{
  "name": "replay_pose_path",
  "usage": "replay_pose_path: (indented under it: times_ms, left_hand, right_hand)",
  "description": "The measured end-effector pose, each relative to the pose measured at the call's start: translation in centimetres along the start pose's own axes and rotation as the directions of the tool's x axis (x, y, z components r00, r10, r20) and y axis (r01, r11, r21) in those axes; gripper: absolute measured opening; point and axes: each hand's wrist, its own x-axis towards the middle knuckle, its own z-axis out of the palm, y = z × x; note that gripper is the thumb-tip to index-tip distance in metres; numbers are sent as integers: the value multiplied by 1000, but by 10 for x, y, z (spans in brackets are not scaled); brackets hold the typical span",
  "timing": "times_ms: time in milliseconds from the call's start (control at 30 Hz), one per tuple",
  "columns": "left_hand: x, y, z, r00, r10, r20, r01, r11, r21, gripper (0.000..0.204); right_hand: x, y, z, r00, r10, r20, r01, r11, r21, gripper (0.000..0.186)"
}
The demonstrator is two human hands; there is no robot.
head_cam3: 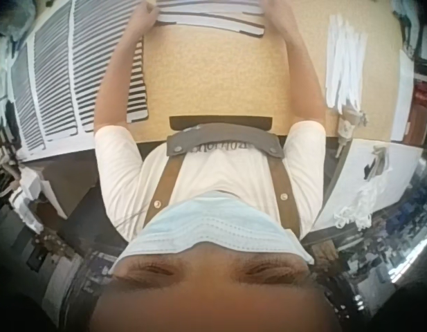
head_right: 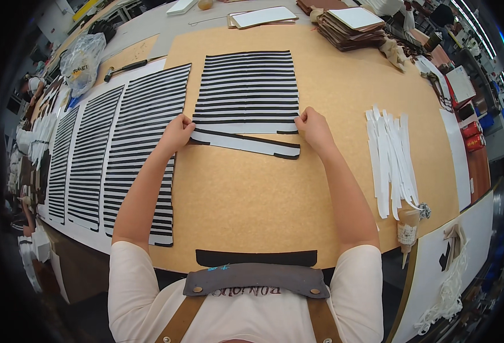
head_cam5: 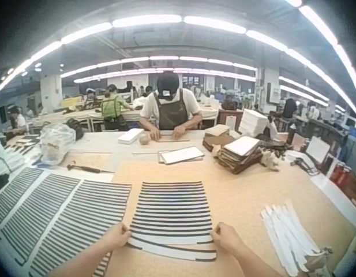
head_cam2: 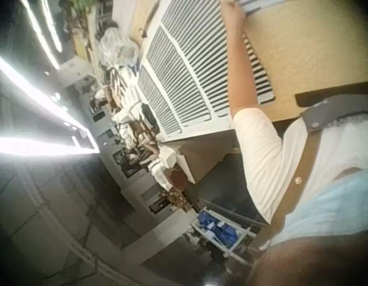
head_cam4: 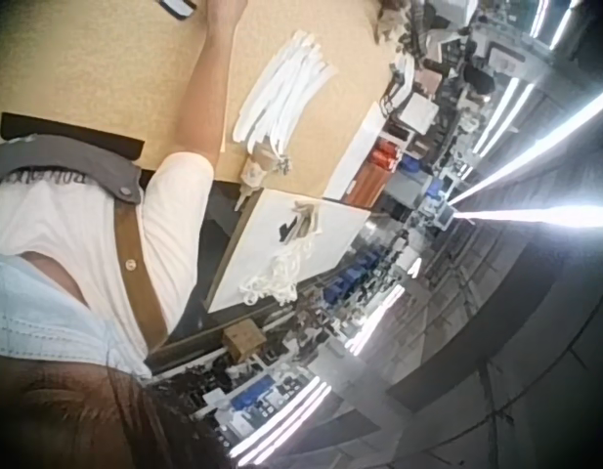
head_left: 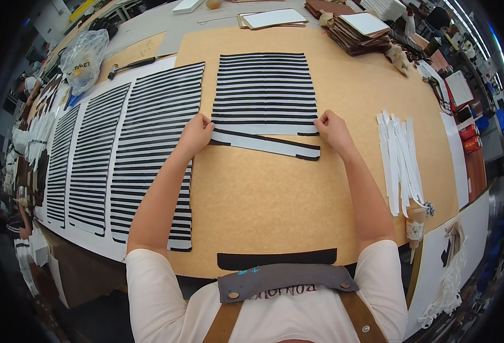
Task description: Assembling and gluing leather strips for goods production.
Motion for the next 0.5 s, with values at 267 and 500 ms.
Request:
replay_pose_path:
  times_ms: [267,500]
  left_hand:
    - [-31,5,-3,1000,13,-14,-13,1000,-7,27]
    - [-44,2,3,995,72,-68,-77,993,-85,21]
  right_hand:
    - [-57,-27,-10,973,-124,193,180,935,-306,28]
    - [-50,-19,-10,943,21,333,16,994,-107,16]
